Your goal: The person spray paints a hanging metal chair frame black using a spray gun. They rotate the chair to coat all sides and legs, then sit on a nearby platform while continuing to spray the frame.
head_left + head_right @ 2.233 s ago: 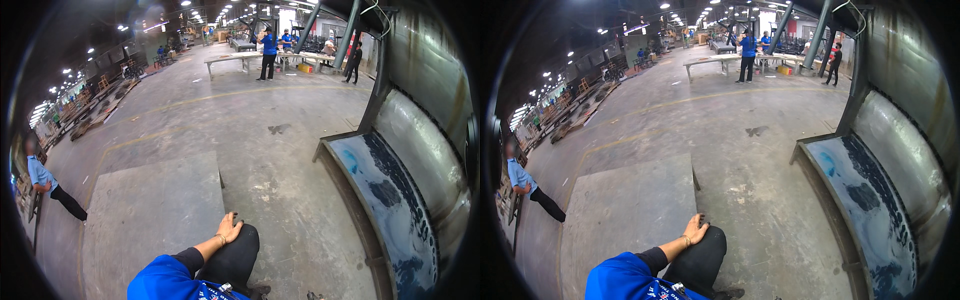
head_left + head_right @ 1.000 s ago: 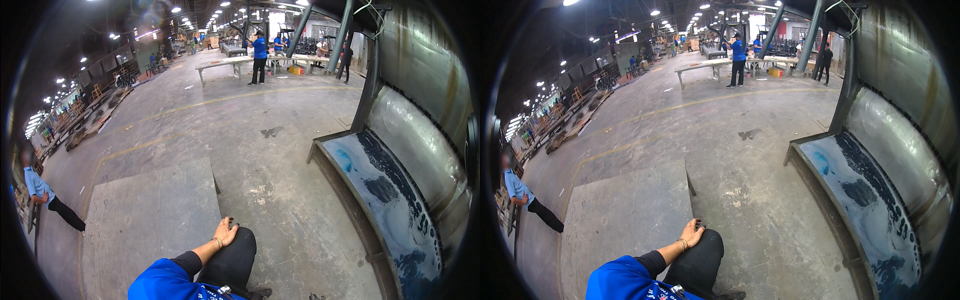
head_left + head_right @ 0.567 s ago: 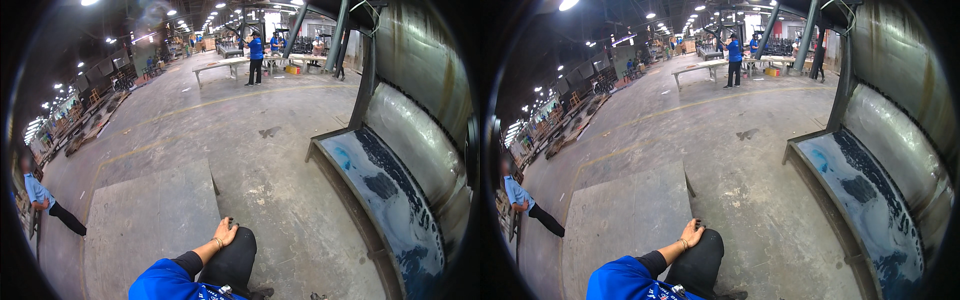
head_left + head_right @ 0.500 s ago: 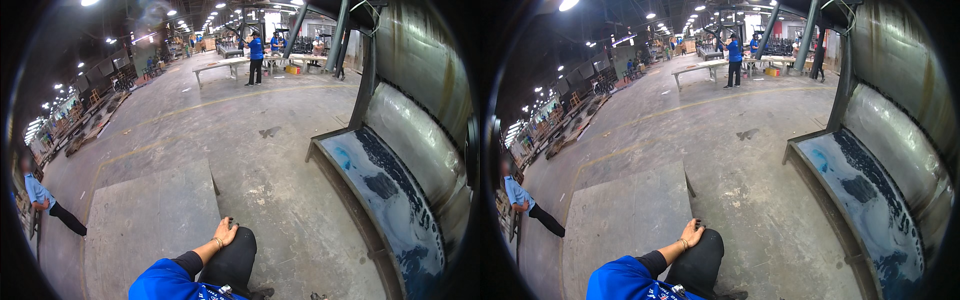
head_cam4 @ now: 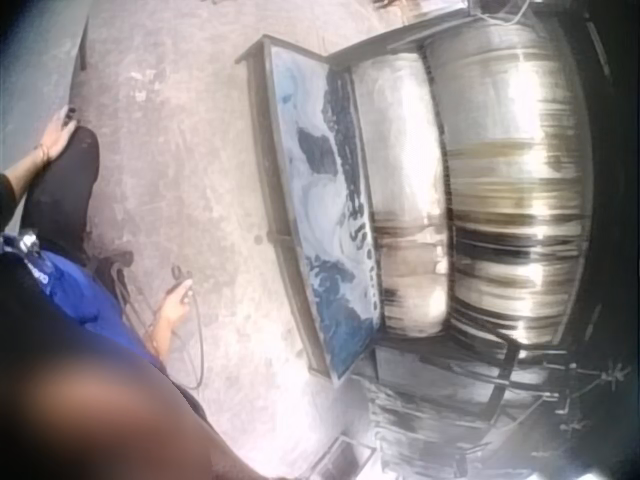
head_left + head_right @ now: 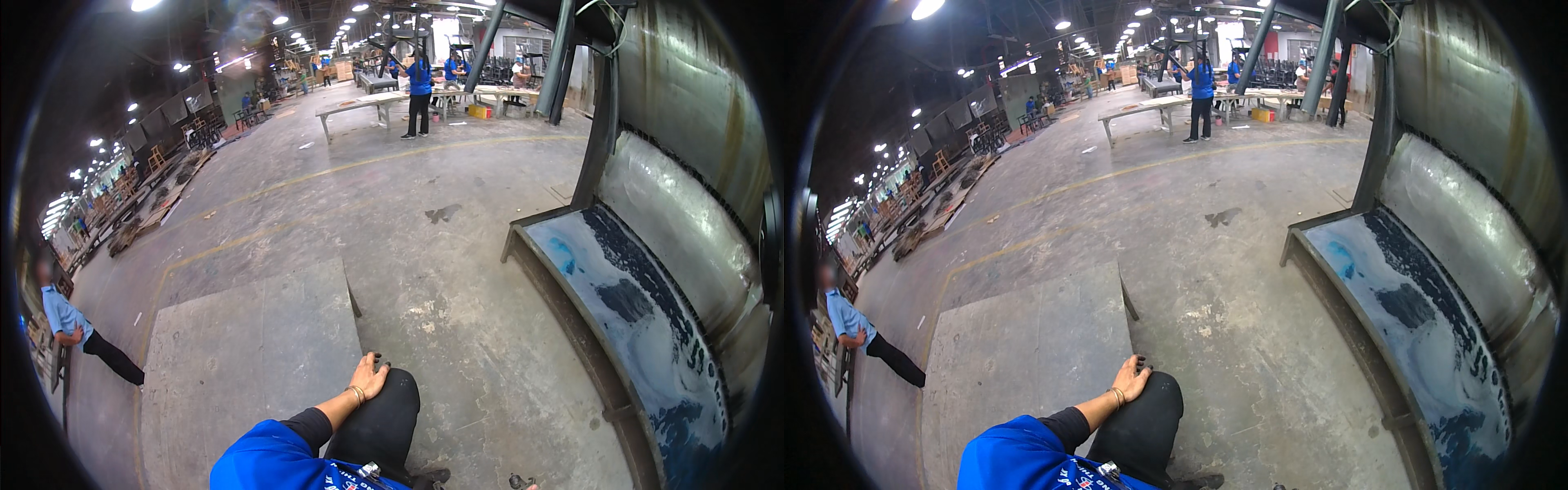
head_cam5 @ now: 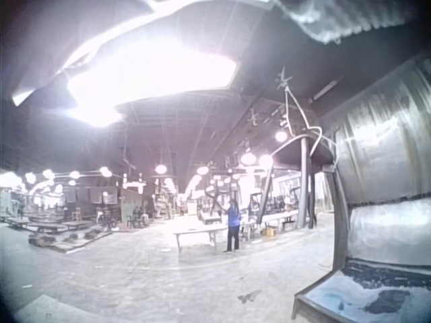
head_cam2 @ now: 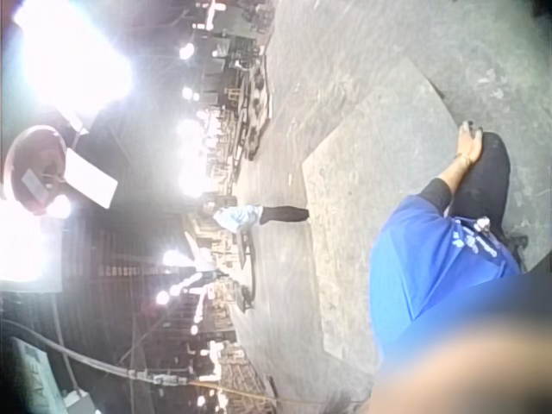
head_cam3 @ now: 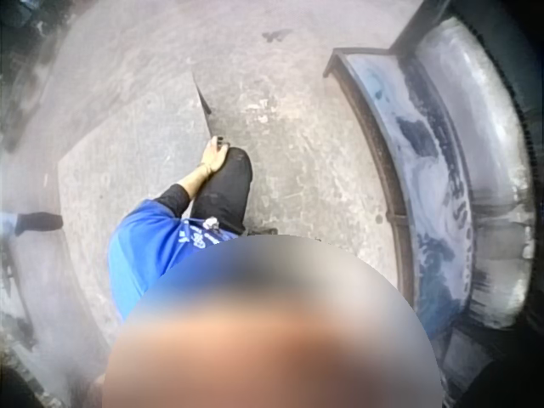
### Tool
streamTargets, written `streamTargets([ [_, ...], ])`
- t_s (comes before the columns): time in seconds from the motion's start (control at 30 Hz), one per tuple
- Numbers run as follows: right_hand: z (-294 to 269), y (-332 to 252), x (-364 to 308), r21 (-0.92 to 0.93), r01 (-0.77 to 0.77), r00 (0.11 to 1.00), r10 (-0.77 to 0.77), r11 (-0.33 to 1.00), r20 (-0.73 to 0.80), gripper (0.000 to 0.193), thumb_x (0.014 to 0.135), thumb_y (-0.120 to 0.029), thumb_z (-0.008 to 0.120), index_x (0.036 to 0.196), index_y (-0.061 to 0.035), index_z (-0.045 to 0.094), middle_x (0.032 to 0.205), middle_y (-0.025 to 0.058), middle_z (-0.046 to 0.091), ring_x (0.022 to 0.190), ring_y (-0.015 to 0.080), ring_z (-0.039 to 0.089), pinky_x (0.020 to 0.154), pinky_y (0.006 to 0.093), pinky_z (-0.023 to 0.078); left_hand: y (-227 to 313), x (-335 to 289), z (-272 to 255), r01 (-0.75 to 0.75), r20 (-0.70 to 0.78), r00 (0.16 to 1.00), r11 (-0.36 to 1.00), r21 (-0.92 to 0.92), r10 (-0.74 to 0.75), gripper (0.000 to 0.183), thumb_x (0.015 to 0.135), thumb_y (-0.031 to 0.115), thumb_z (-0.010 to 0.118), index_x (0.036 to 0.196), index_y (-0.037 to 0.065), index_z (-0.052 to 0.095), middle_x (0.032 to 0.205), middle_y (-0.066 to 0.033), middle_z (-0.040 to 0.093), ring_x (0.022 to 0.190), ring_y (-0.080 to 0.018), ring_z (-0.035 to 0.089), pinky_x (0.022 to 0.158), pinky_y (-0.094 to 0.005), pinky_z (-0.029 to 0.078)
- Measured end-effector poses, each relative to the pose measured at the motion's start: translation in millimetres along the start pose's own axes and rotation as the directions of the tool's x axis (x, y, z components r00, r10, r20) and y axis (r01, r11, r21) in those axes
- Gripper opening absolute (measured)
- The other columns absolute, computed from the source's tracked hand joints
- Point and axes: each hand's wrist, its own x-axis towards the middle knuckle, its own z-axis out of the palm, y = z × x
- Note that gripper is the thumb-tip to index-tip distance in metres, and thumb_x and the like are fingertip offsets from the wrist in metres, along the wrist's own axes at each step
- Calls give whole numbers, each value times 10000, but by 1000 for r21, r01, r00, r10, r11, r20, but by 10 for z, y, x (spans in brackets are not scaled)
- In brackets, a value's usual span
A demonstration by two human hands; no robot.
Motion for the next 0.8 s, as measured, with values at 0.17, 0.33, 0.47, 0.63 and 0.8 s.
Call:
streamTargets([
  [0.17, -21, -40, -31, 40, 48, 998, -50, 998, 37, 852, 971, -713, 528, 1260, 72, 693, 1182, 291, 720, 1131, 408, 680, 974, 455, 509, -8, 10, 6, -16, -4, 1000, 1000, 15, 16, 564, 960, 394, 611, 1381, 29, 525, 1339, -277, 599, 1265, -426, 579, 1090, -466, 460],
  [0.33, 11, -14, -1, 77, 135, 991, -134, 988, -18, 849, 973, -705, 535, 1266, 78, 687, 1188, 285, 721, 1134, 397, 679, 980, 448, 508, -4, 13, 21, -12, -4, 1000, 1000, 15, 12, 559, 962, 390, 610, 1380, 30, 526, 1344, -275, 596, 1271, -428, 574, 1097, -463, 454],
  [0.47, 65, 121, 117, 150, 129, 992, -124, 980, -39, 823, 971, -679, 573, 1244, 87, 697, 1167, 278, 730, 1101, 379, 691, 956, 439, 519, -1, 20, 30, -11, 3, 1000, 1000, 15, 11, 556, 964, 388, 610, 1381, 29, 526, 1351, -272, 593, 1276, -426, 573, 1096, -461, 455],
  [0.63, 117, 247, 208, 84, 227, 967, -214, 970, -142, 768, 966, -638, 623, 1189, 91, 723, 1108, 261, 749, 1029, 355, 709, 902, 430, 537, 19, 16, 42, -13, 0, 1000, 1000, 14, 13, 553, 968, 387, 612, 1382, 30, 527, 1346, -270, 595, 1267, -421, 578, 1090, -460, 459],
  [0.8, 63, 136, 108, 194, 90, 996, -84, 977, -43, 802, 955, -667, 616, 1168, 98, 726, 1084, 275, 748, 1016, 367, 712, 896, 446, 535, 46, 9, 59, -3, -1, 1000, 1000, 10, 3, 555, 968, 391, 617, 1379, 29, 528, 1335, -266, 600, 1242, -417, 588, 1070, -459, 470],
])
